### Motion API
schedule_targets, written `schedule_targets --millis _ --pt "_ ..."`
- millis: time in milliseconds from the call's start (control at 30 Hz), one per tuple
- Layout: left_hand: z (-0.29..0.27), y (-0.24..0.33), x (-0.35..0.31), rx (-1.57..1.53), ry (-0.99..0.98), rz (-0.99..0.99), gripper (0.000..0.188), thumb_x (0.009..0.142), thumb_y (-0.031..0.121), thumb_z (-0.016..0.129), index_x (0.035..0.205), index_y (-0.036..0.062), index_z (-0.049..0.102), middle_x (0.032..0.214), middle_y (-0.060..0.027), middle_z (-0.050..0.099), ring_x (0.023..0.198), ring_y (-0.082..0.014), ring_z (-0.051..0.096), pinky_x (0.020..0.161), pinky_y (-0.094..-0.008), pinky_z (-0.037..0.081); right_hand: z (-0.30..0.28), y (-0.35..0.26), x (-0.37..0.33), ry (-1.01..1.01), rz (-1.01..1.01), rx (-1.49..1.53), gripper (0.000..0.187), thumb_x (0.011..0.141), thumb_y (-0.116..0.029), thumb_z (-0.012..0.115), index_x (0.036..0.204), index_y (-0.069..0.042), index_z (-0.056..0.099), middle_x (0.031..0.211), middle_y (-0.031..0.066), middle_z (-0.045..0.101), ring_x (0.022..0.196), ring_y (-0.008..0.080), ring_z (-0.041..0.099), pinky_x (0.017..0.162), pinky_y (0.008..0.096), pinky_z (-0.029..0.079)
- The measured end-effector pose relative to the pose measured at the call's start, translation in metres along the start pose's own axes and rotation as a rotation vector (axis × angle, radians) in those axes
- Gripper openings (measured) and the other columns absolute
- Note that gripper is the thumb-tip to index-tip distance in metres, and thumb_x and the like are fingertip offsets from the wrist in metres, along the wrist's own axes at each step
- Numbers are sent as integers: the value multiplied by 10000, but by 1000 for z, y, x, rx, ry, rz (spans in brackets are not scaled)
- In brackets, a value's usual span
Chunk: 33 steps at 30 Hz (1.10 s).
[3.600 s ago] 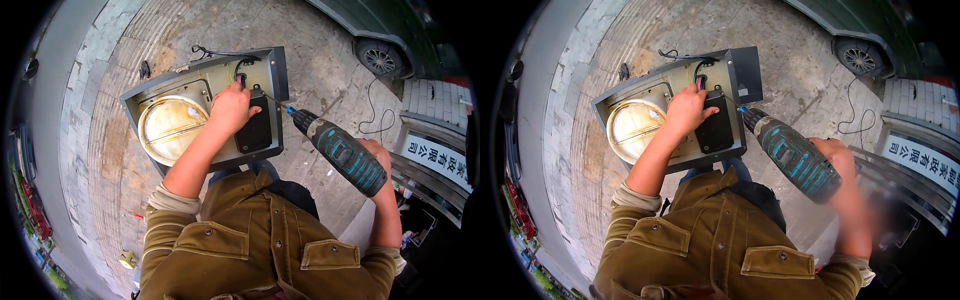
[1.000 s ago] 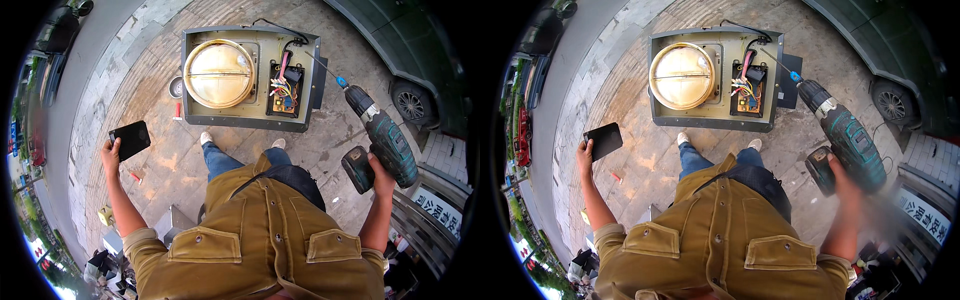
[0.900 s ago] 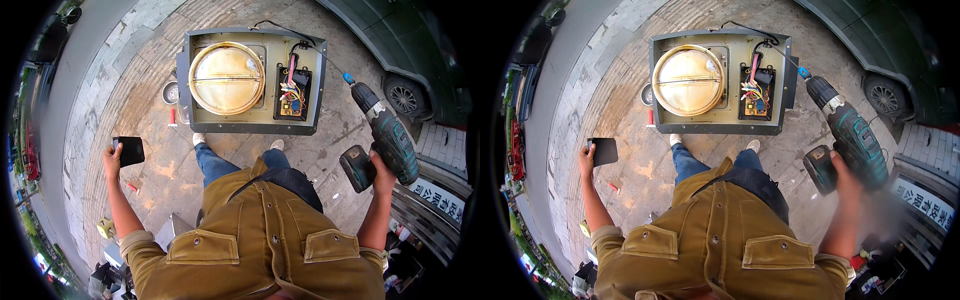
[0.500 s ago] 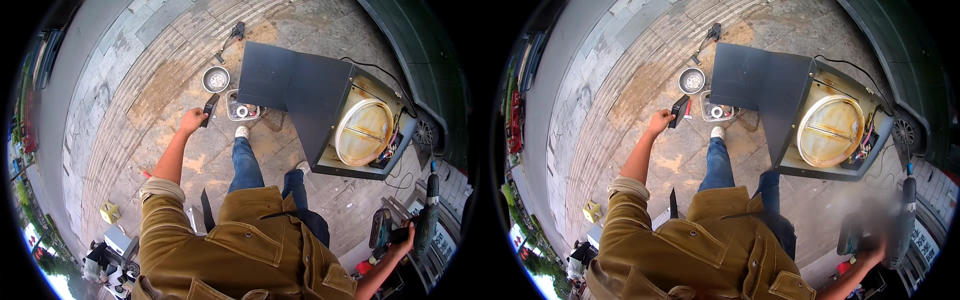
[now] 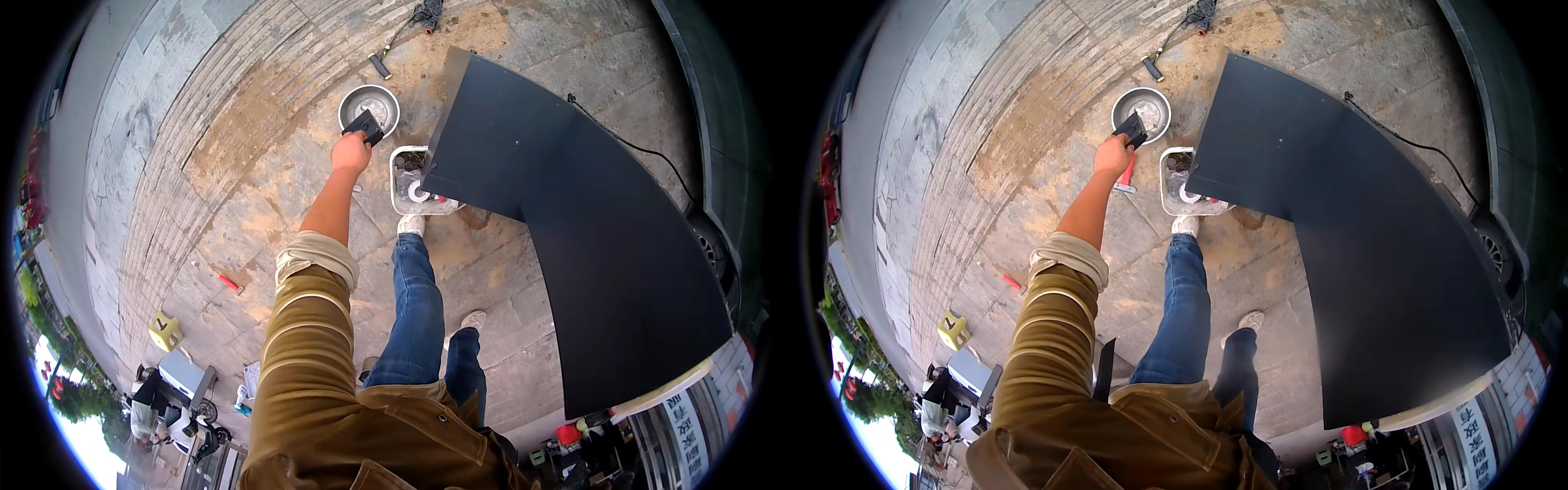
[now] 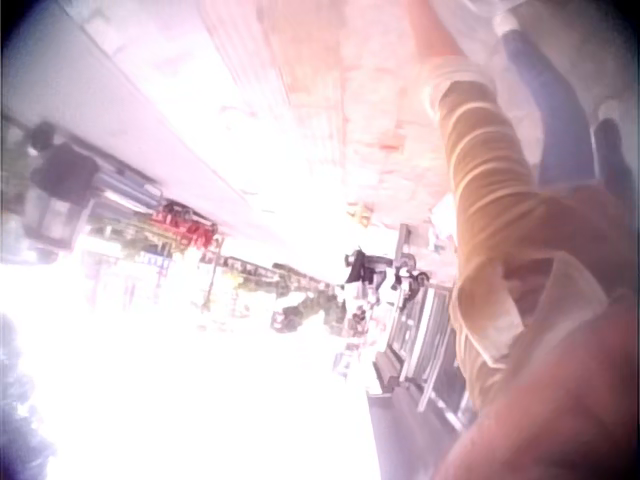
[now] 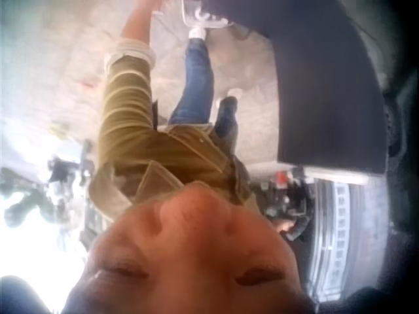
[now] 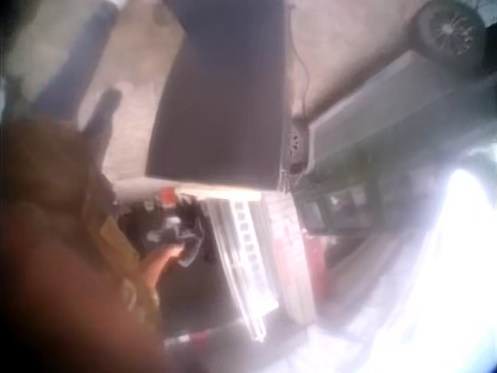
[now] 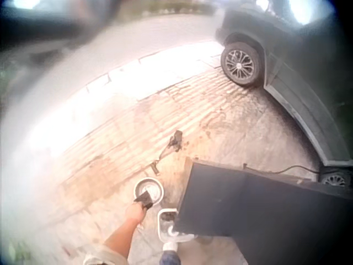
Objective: The person disassembles a large black appliance, likely a range hood, on a paved outdoor surface. They use a power drill to remove screws from the casing and internal components, then remove a circular filter and a black box, placing them into a bucket.
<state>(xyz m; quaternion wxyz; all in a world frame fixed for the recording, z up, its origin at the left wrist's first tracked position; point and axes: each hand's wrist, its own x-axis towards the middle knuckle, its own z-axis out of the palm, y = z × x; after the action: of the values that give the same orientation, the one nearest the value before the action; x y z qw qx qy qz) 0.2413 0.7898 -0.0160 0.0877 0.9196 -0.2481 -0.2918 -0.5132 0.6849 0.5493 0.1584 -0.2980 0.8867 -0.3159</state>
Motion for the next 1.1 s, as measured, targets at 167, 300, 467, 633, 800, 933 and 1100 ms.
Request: schedule_targets --millis 167,300,467,633,800,933,1100 --pt "57 -16 69 94 -15 -6 226 813 194 585 1012 99 634 983 -156 623 910 -323 623 787 -435 505 89 47 -73 10 190 -119 294 802 -253 559 944 -4 627 917 117 640 870 287 567 856 412 422" --pt "99 -16 79 91 -154 -61 304 825 193 554 1101 75 598 1051 -173 620 960 -334 608 842 -423 487 127 65 -99 -6 261 -180 289 798 -250 560 937 -5 626 909 116 638 861 286 567 847 411 423" --pt "131 -30 79 -287 -222 -270 328 805 197 562 1106 74 606 1101 -172 616 990 -311 597 870 -380 465 149 73 -117 -18 309 -234 282 792 -246 561 928 -6 625 899 116 635 850 285 566 835 410 425" --pt "172 -82 109 -984 -155 -478 326 869 187 497 1180 123 571 1186 -27 596 1085 -232 553 857 -375 436 164 79 -123 -44 341 -263 276 787 -242 562 919 -8 623 888 115 632 839 284 566 824 409 427" --pt "122 -54 116 -1236 -164 -524 433 908 178 439 1341 160 439 1374 -28 447 1245 -253 412 968 -485 312 171 88 -131 -60 370 -280 269 781 -238 563 910 -9 622 878 115 629 828 283 566 812 408 429" --pt "107 -50 126 -1269 -105 -520 456 905 146 441 1360 148 414 1386 -50 430 1257 -243 409 970 -458 320 179 94 -134 -82 379 -292 264 777 -234 564 903 -10 621 870 114 627 819 282 566 802 407 430" --pt "105 -59 134 -1202 -15 -491 386 864 40 491 1249 66 506 1157 -74 570 985 -181 599 775 -302 455 184 99 -135 -104 390 -302 257 771 -230 565 894 -11 619 860 114 624 808 281 566 791 406 432"
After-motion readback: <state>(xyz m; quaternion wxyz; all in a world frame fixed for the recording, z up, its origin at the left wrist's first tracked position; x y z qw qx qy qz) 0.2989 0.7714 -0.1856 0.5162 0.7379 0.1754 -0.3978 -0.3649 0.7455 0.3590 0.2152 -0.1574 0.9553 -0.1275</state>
